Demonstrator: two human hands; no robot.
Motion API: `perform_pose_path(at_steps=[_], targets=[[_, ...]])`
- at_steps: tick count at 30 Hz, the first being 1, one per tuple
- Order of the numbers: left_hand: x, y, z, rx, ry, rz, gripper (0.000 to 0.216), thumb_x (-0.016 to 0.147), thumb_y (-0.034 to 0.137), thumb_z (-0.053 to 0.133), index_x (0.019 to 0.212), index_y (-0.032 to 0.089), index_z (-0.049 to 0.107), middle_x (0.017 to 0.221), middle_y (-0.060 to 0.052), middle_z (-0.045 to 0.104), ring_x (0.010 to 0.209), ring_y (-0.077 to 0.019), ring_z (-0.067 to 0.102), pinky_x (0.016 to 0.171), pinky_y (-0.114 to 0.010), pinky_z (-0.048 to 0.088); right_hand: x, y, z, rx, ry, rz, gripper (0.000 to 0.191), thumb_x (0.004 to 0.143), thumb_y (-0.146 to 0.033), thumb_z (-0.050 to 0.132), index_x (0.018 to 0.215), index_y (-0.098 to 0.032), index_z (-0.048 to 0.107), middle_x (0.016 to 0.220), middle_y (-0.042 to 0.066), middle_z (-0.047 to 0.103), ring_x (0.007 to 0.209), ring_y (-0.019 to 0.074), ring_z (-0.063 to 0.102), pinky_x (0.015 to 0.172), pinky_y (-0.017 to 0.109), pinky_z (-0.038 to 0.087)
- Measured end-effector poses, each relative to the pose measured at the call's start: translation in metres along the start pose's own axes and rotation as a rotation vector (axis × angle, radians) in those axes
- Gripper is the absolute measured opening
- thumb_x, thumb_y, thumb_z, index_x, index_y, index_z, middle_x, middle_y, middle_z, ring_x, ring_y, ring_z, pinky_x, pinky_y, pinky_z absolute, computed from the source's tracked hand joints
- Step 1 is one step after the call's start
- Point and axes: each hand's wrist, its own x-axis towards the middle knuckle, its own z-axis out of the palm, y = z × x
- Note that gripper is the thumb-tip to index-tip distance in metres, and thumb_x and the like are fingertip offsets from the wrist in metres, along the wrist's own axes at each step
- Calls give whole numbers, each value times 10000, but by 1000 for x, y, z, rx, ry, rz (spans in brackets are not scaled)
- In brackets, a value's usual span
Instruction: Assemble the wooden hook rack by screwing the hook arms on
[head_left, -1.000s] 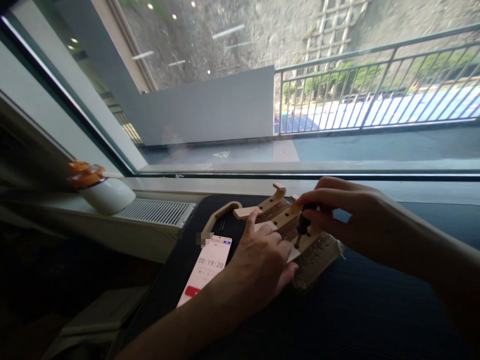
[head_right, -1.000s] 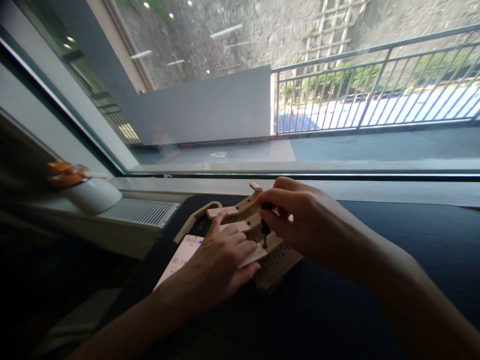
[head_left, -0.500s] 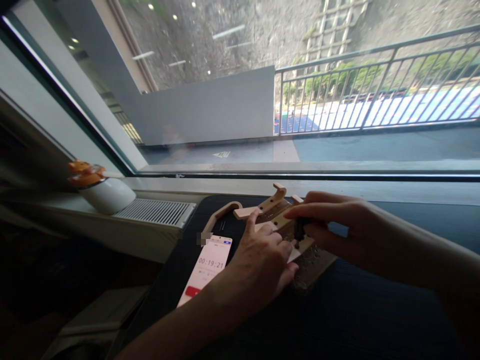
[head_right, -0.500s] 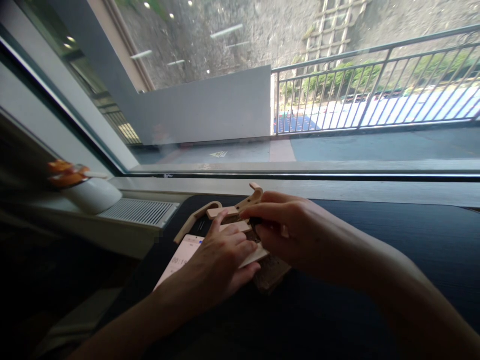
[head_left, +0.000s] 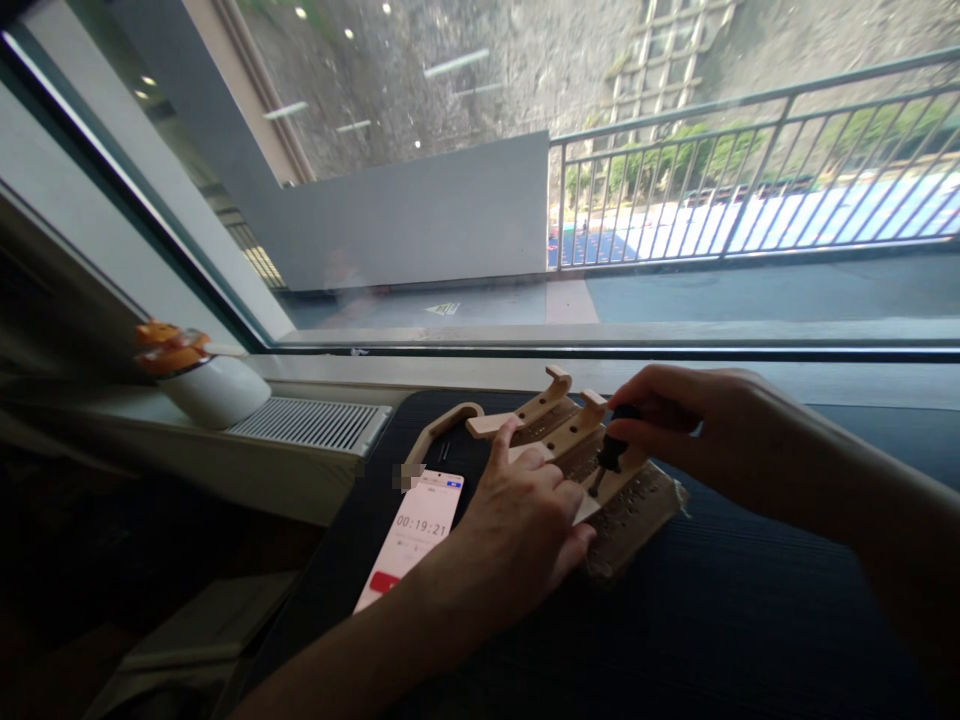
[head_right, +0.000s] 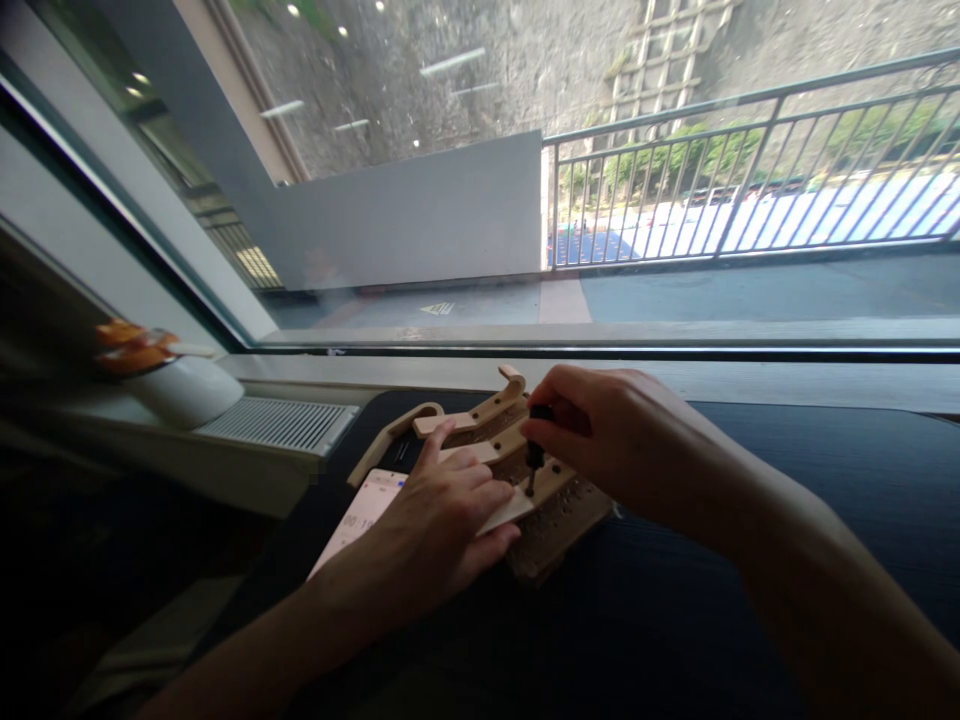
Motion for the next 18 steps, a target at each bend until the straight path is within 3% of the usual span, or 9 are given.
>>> perform_pose_path(at_steps=[5,9,13,18], targets=[[1,0,1,-31,-6,-13,175,938,302,637,811,183,658,845,-17,698,1029,-238,634,1209,-597,180,0,-10,3,15,-12,-53,169,906,-377,604,849,-236,677,603,-43,626,506,124,525,468,245,392],[0,-2,4,-39,0,-15,176,937,315,648,833,173,660,872,-25,698,1038,-236,632,1214,-599,166,0,-14,4,166,-82,-165,196,955,-339,571,1019,-260,739,891,-6,764,735,148,676,645,234,502],[0,0,0,-42,-26,-25,159,951,319,629,883,181,672,899,-25,705,1083,-239,623,1223,-598,138,1,-13,5,238,-124,-230,293,969,-289,549,1206,-297,721,1088,9,779,909,175,721,765,229,526],[1,0,-4,-47,-46,-30,148,956,303,622,877,186,664,928,-28,714,1108,-237,615,1228,-596,129,3,-9,5,165,-55,-143,233,959,-304,545,1091,-265,733,935,0,785,755,160,698,680,247,511]])
